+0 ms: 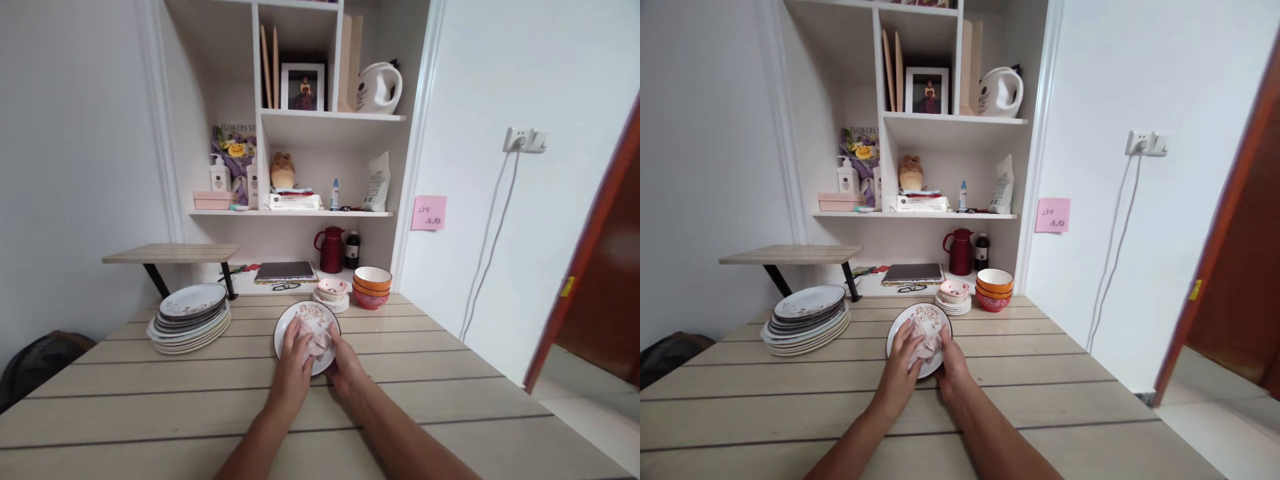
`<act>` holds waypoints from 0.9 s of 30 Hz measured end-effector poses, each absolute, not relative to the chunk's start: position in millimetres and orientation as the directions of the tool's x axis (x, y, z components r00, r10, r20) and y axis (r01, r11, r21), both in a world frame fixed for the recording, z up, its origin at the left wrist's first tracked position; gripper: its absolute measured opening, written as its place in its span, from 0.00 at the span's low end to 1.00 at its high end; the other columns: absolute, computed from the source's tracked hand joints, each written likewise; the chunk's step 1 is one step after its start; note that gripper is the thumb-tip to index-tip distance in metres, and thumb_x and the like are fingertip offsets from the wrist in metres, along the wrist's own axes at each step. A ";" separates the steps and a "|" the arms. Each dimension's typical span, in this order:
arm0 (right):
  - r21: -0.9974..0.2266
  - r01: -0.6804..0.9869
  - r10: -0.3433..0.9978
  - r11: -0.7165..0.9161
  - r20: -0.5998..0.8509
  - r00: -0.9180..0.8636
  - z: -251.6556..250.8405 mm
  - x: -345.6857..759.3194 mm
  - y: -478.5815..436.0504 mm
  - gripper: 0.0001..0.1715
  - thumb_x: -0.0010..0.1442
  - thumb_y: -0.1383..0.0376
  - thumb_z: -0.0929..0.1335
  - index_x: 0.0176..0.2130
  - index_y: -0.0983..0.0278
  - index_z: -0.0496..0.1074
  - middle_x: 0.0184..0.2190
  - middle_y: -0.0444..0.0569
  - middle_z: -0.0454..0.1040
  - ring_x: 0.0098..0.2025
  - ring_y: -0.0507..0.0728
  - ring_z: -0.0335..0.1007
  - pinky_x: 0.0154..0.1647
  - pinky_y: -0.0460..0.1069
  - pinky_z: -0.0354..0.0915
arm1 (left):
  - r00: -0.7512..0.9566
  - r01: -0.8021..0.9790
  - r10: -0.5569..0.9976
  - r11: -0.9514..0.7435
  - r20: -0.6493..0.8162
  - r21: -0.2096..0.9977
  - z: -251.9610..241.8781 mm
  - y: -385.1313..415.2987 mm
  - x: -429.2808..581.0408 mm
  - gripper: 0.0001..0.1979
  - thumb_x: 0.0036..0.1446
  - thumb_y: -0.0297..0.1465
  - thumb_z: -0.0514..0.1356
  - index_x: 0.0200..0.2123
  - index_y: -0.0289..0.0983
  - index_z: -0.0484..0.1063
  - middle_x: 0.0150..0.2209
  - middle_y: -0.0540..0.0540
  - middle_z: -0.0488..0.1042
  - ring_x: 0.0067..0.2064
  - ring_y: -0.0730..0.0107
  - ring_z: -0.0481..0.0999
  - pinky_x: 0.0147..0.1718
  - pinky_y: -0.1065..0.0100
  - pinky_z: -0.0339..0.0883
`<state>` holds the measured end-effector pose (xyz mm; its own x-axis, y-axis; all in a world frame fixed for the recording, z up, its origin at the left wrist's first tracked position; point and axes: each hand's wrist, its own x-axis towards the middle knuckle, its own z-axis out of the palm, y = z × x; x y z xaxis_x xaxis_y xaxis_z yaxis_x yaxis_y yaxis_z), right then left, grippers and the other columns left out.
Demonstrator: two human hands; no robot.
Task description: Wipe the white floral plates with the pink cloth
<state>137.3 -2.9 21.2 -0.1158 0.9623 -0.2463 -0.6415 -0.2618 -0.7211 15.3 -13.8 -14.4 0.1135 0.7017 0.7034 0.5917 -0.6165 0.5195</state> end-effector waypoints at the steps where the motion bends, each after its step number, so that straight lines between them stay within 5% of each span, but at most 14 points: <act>1: -0.727 -0.630 0.960 -0.273 -0.249 -0.128 20.7 137.5 -3.4 0.26 0.64 0.50 0.63 0.48 0.68 0.74 0.42 0.53 0.81 0.38 0.56 0.78 0.38 0.49 0.72 | 0.139 0.576 0.708 -0.626 0.692 0.525 -14.1 -14.9 15.5 0.24 0.54 0.17 0.52 0.51 0.39 0.71 0.67 0.40 0.54 0.67 0.56 0.57 0.64 0.49 0.54; 8: -0.811 -0.512 0.950 -0.282 -0.163 -0.265 18.6 135.4 -11.6 0.31 0.60 0.47 0.67 0.52 0.66 0.73 0.45 0.55 0.80 0.45 0.59 0.77 0.46 0.51 0.70 | 0.234 0.477 0.697 -0.690 0.678 0.545 -1.7 -22.5 13.5 0.27 0.57 0.19 0.49 0.58 0.40 0.69 0.68 0.42 0.56 0.68 0.59 0.56 0.65 0.53 0.52; 13: -0.846 -0.445 0.937 -0.294 -0.163 -0.310 19.1 130.5 -16.7 0.32 0.58 0.47 0.69 0.52 0.66 0.73 0.46 0.55 0.79 0.47 0.61 0.77 0.46 0.52 0.70 | 0.198 0.675 0.667 -0.624 0.718 0.394 5.8 -15.3 4.2 0.25 0.60 0.21 0.49 0.58 0.42 0.67 0.66 0.43 0.60 0.67 0.59 0.57 0.67 0.48 0.46; 20: -0.703 -0.654 0.959 -0.279 -0.238 -0.153 10.8 132.0 -1.8 0.27 0.60 0.54 0.68 0.53 0.67 0.71 0.41 0.55 0.81 0.44 0.61 0.78 0.46 0.54 0.71 | 0.059 0.922 0.739 -0.299 0.671 0.248 3.6 -13.7 -9.1 0.25 0.60 0.20 0.47 0.59 0.38 0.66 0.64 0.38 0.62 0.65 0.56 0.61 0.66 0.44 0.43; 27: -0.568 -0.794 0.971 -0.219 -0.208 -0.119 14.9 144.8 5.8 0.26 0.63 0.53 0.65 0.53 0.68 0.71 0.44 0.54 0.81 0.43 0.59 0.78 0.47 0.53 0.72 | 0.339 0.829 0.704 -0.537 0.624 0.156 -3.4 -23.4 13.8 0.28 0.56 0.17 0.48 0.59 0.33 0.65 0.65 0.35 0.59 0.67 0.57 0.58 0.64 0.50 0.54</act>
<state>144.8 5.8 14.9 -0.1187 0.9708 -0.2084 -0.7937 -0.2189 -0.5676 13.8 -23.4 -3.4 0.3388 0.7044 0.6238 0.8291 -0.5369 0.1560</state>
